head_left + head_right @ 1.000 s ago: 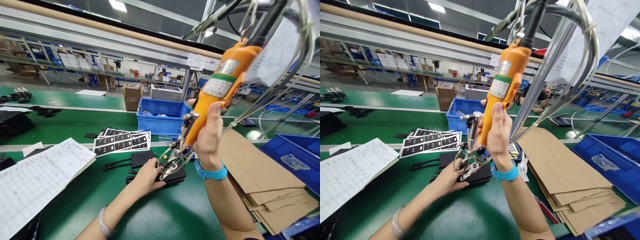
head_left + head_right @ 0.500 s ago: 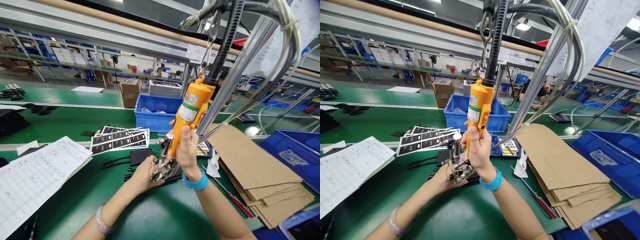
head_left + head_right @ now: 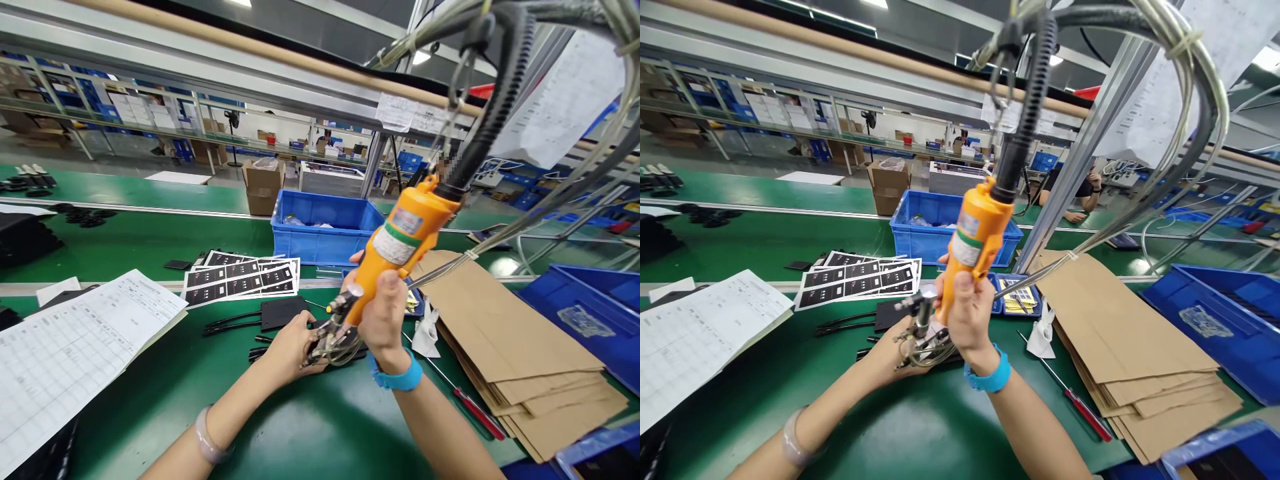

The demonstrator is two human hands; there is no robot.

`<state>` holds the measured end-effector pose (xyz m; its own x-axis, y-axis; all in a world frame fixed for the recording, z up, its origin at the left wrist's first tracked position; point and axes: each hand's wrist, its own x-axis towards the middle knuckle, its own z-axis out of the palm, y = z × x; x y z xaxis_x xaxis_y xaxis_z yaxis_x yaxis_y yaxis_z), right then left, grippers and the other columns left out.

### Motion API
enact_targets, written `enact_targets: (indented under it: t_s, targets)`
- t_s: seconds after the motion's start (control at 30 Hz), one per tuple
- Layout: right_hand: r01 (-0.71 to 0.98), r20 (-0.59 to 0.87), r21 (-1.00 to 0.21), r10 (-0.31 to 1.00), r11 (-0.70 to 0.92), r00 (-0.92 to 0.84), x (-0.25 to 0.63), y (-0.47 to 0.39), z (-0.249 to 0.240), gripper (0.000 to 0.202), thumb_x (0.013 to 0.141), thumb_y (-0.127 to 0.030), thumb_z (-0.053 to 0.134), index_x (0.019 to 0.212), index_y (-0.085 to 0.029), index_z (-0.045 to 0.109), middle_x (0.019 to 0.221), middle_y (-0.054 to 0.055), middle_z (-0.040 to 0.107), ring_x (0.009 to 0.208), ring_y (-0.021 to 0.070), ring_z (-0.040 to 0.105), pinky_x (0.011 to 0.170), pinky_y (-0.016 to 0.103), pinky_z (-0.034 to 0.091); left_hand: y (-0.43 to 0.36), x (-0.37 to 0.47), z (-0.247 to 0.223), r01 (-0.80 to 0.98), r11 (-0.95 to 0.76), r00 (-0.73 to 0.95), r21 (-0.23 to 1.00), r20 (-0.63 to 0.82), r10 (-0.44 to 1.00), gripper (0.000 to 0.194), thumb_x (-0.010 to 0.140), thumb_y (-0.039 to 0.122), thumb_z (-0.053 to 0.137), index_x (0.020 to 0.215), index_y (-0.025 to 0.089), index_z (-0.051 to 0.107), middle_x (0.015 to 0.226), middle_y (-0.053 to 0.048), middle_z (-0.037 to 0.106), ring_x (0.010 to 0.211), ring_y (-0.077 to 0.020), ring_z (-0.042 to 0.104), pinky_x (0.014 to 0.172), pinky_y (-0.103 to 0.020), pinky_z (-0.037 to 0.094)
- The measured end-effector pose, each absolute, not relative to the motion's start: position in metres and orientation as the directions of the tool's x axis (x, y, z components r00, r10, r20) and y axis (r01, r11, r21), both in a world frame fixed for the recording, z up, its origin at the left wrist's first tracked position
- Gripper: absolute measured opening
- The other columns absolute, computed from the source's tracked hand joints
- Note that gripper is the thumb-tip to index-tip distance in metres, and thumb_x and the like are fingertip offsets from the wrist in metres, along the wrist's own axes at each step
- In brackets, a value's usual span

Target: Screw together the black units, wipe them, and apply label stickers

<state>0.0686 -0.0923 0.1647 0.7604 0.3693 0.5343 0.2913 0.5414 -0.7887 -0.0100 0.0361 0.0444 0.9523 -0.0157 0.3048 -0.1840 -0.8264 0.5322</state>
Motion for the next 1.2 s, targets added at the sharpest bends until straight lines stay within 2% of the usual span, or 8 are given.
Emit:
enact_targets:
  t_s: [0.13, 0.37, 0.53, 0.7, 0.83, 0.93, 1.03, 1.2]
  targets:
    - [0.269, 0.493, -0.784, 0.297, 0.560, 0.818, 0.089, -0.114, 0.196, 0.058, 0.087, -0.074, 0.038, 0.101, -0.022, 0.061, 0.059, -0.004, 0.049, 0.044, 0.0119, 0.047, 0.041, 0.025, 0.040, 0.053, -0.011, 0.059, -0.089, -0.841, 0.961, 0.533, 0.267, 0.068, 0.069, 0.064, 0.029, 0.076, 0.130, 0.022, 0.055, 0.111, -0.008, 0.057, 0.097, -0.0262, 0.061, 0.085, -0.038, 0.053]
    - [0.339, 0.541, -0.773, 0.276, 0.537, 0.794, 0.122, -0.141, 0.230, 0.055, 0.089, -0.070, 0.040, 0.098, -0.022, 0.064, 0.058, -0.003, 0.050, 0.042, 0.0130, 0.047, 0.039, 0.027, 0.038, 0.139, -0.021, 0.061, 0.070, -0.857, 0.947, 0.511, 0.235, 0.218, 0.066, 0.075, 0.033, 0.065, 0.136, 0.019, 0.046, 0.121, -0.010, 0.055, 0.106, -0.0270, 0.059, 0.092, -0.041, 0.050]
    - [0.374, 0.554, -0.782, 0.281, 0.499, 0.784, 0.130, -0.140, 0.215, 0.059, 0.086, -0.072, 0.044, 0.101, -0.020, 0.066, 0.058, -0.002, 0.054, 0.041, 0.0128, 0.049, 0.039, 0.027, 0.042, 0.162, -0.024, 0.043, 0.104, -0.880, 0.971, 0.464, 0.143, 0.190, 0.067, 0.070, 0.030, 0.069, 0.133, 0.018, 0.049, 0.126, -0.012, 0.058, 0.111, -0.0283, 0.060, 0.094, -0.040, 0.050]
    - [0.374, 0.542, -0.807, 0.320, 0.458, 0.777, 0.131, -0.137, 0.207, 0.057, 0.085, -0.071, 0.048, 0.103, -0.021, 0.067, 0.059, -0.003, 0.055, 0.041, 0.0109, 0.049, 0.040, 0.025, 0.044, 0.138, -0.021, 0.052, 0.102, -0.915, 0.968, 0.390, 0.175, 0.182, 0.074, 0.072, 0.034, 0.073, 0.139, 0.020, 0.045, 0.144, -0.019, 0.046, 0.132, -0.0402, 0.043, 0.107, -0.057, 0.036]
    - [0.371, 0.522, -0.827, 0.327, 0.423, 0.788, 0.132, -0.136, 0.192, 0.057, 0.086, -0.072, 0.047, 0.106, -0.022, 0.067, 0.060, -0.004, 0.053, 0.040, 0.0092, 0.047, 0.037, 0.022, 0.041, 0.082, -0.018, 0.065, -0.052, -0.911, 0.987, 0.410, 0.157, 0.014, 0.056, 0.083, 0.044, 0.068, 0.134, 0.026, 0.054, 0.142, -0.014, 0.049, 0.129, -0.0320, 0.049, 0.108, -0.047, 0.040]
    - [0.349, 0.498, -0.840, 0.336, 0.415, 0.800, 0.134, -0.136, 0.179, 0.057, 0.086, -0.070, 0.048, 0.106, -0.021, 0.066, 0.059, -0.004, 0.052, 0.042, 0.0093, 0.048, 0.038, 0.022, 0.043, 0.042, -0.016, 0.064, -0.122, -0.902, 0.992, 0.414, 0.073, -0.100, 0.068, 0.076, 0.050, 0.075, 0.136, 0.025, 0.054, 0.145, -0.018, 0.046, 0.131, -0.0371, 0.047, 0.106, -0.050, 0.042]
    - [0.321, 0.488, -0.836, 0.338, 0.444, 0.805, 0.134, -0.136, 0.170, 0.055, 0.086, -0.068, 0.049, 0.104, -0.019, 0.066, 0.058, -0.004, 0.052, 0.042, 0.0093, 0.048, 0.040, 0.022, 0.045, 0.023, -0.013, 0.055, -0.116, -0.921, 0.993, 0.371, 0.041, -0.108, 0.069, 0.073, 0.040, 0.079, 0.136, 0.023, 0.054, 0.143, -0.021, 0.046, 0.129, -0.0406, 0.049, 0.104, -0.053, 0.043]
    - [0.298, 0.471, -0.842, 0.344, 0.450, 0.812, 0.132, -0.134, 0.165, 0.055, 0.086, -0.068, 0.050, 0.105, -0.019, 0.066, 0.058, -0.004, 0.052, 0.041, 0.0092, 0.048, 0.039, 0.022, 0.046, 0.026, -0.008, 0.043, -0.139, -0.908, 0.989, 0.394, 0.093, -0.110, 0.058, 0.078, 0.026, 0.071, 0.133, 0.024, 0.055, 0.134, -0.016, 0.047, 0.115, -0.0336, 0.057, 0.098, -0.047, 0.049]
